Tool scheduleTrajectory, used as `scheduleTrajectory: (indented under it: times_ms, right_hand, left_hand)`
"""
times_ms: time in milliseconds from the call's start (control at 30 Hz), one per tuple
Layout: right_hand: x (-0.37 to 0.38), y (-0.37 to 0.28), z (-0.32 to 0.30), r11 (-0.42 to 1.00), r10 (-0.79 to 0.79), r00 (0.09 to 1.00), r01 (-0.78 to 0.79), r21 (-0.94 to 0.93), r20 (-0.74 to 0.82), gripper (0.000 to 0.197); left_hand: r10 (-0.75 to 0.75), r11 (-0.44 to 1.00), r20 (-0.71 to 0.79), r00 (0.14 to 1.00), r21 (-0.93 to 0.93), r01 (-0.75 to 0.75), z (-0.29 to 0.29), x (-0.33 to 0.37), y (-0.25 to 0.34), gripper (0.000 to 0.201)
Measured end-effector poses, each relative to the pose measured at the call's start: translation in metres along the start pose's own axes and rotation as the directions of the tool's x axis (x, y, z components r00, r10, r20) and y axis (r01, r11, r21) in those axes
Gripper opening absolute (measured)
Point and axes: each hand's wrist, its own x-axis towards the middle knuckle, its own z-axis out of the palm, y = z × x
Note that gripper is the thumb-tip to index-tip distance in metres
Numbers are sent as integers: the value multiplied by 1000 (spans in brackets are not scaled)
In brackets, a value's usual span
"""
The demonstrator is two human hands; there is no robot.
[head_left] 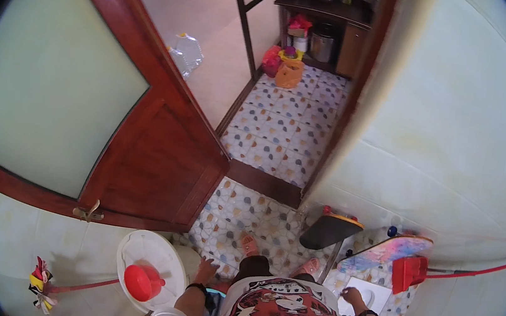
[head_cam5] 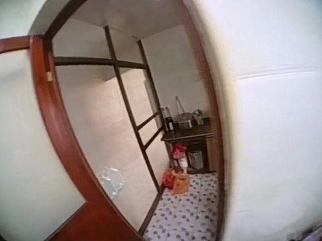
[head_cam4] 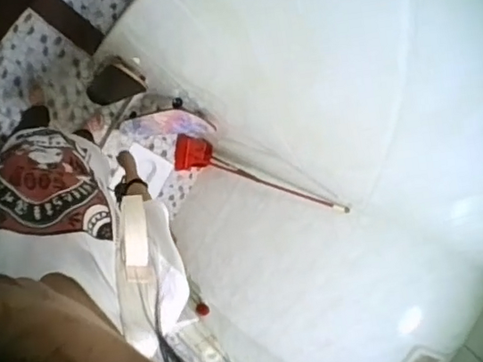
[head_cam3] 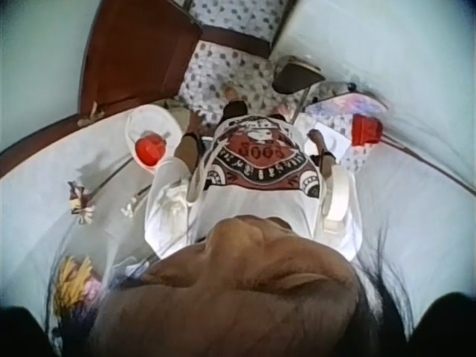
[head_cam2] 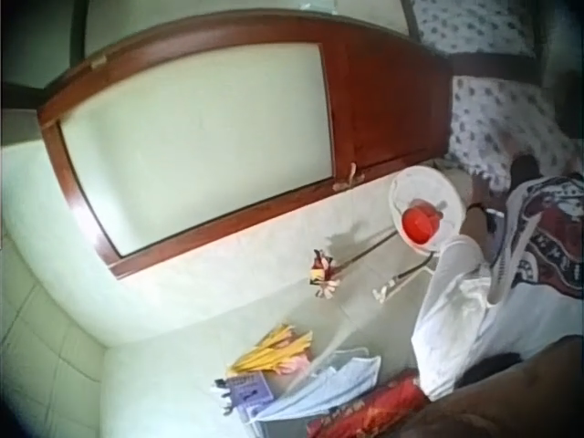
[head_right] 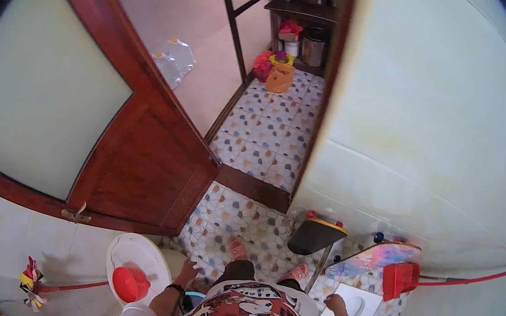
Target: Cleaning skateboards and the bathroom floor using water and a broom.
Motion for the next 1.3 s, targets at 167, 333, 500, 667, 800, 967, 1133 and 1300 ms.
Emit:
scheduleTrajectory:
  times_ms: [167, 333, 500, 667, 800, 967, 1133, 1300]
  right_hand:
    - [12, -131, -68, 830, 74, 996, -29, 557, -58, 26]
    - [59, -250, -127, 879, -152, 960, 241, 411, -237, 30]
    - [52, -337, -180, 888, -134, 966, 217, 406, -221, 32]
    - [85, -449, -162, 628, -627, 737, 670, -396, 253, 28]
    - [96, -533, -166, 452, -592, 741, 631, -630, 317, 30]
    - [79, -676, -52, 53, -648, 405, 869, -492, 645, 21]
    - [60, -756, 96, 200, -708, 250, 968, -152, 660, 35]
    - [48, -770, 213, 702, -447, 579, 700, -134, 682, 51]
  left_hand:
    - [-23, 987, 141, 990, -156, 45, -14, 80, -5, 23]
    - [-123, 982, 189, 974, -117, 146, -18, 84, -70, 31]
    - [84, 995, 336, 938, 17, -95, -20, 59, -63, 45]
    - [-323, 725, 155, 933, -593, 350, 74, -94, -99, 32]
    - [-562, -165, 533, 632, -821, 546, 69, -117, -19, 19]
    - [-846, -285, 468, 257, -803, 523, 81, -203, 85, 29]
    - [-710, -579, 686, 160, -698, 422, 98, -236, 186, 28]
    - [-504, -863, 863, 19, -503, -38, 108, -233, 248, 22]
